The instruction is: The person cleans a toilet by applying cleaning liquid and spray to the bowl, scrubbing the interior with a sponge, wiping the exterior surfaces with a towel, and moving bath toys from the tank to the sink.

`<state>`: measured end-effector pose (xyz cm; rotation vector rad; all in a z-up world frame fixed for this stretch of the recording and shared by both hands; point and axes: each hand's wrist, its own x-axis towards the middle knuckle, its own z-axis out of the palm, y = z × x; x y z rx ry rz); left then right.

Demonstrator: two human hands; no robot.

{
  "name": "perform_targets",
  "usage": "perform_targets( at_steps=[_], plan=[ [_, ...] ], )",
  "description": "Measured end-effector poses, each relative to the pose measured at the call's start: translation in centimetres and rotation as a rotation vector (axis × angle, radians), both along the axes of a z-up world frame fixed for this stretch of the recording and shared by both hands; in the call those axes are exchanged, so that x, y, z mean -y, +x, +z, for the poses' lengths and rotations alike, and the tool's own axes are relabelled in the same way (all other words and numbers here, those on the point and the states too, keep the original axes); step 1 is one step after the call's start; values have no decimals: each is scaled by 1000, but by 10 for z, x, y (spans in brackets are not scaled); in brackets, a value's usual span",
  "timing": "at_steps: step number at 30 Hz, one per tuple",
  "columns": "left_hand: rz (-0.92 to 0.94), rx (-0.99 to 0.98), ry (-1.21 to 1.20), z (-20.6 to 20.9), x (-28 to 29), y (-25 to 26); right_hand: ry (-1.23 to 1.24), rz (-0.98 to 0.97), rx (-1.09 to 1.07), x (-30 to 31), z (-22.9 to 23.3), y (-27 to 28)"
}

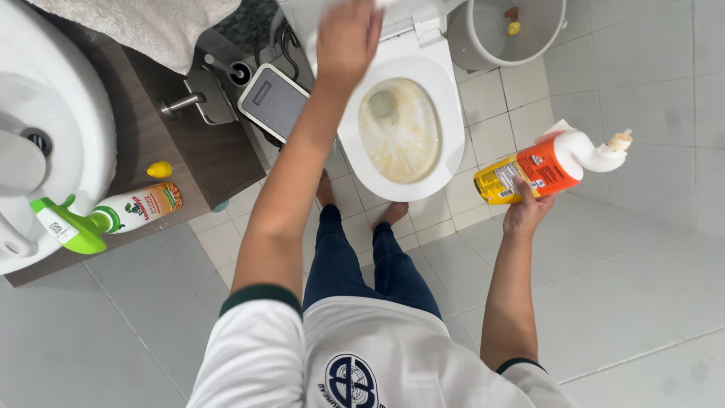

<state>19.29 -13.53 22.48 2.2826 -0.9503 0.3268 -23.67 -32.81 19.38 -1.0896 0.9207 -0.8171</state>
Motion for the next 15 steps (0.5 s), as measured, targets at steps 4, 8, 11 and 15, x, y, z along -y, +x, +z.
perform_targets(
  at_steps=[4,8,11,15],
  plan=[
    [-256,-145,198,-16,-42,-115,-8,-7,-60,-2,15,-31],
    [-403,-171,291,-58,-55,-221,-59,-33,-55,8,29,-45],
    [-391,-276,359,-93,-63,-274,-71,-56,-16,22,40,-44],
    [-489,-551,312,-128,-90,-296,-107,5,13,34,58,-42]
  ],
)
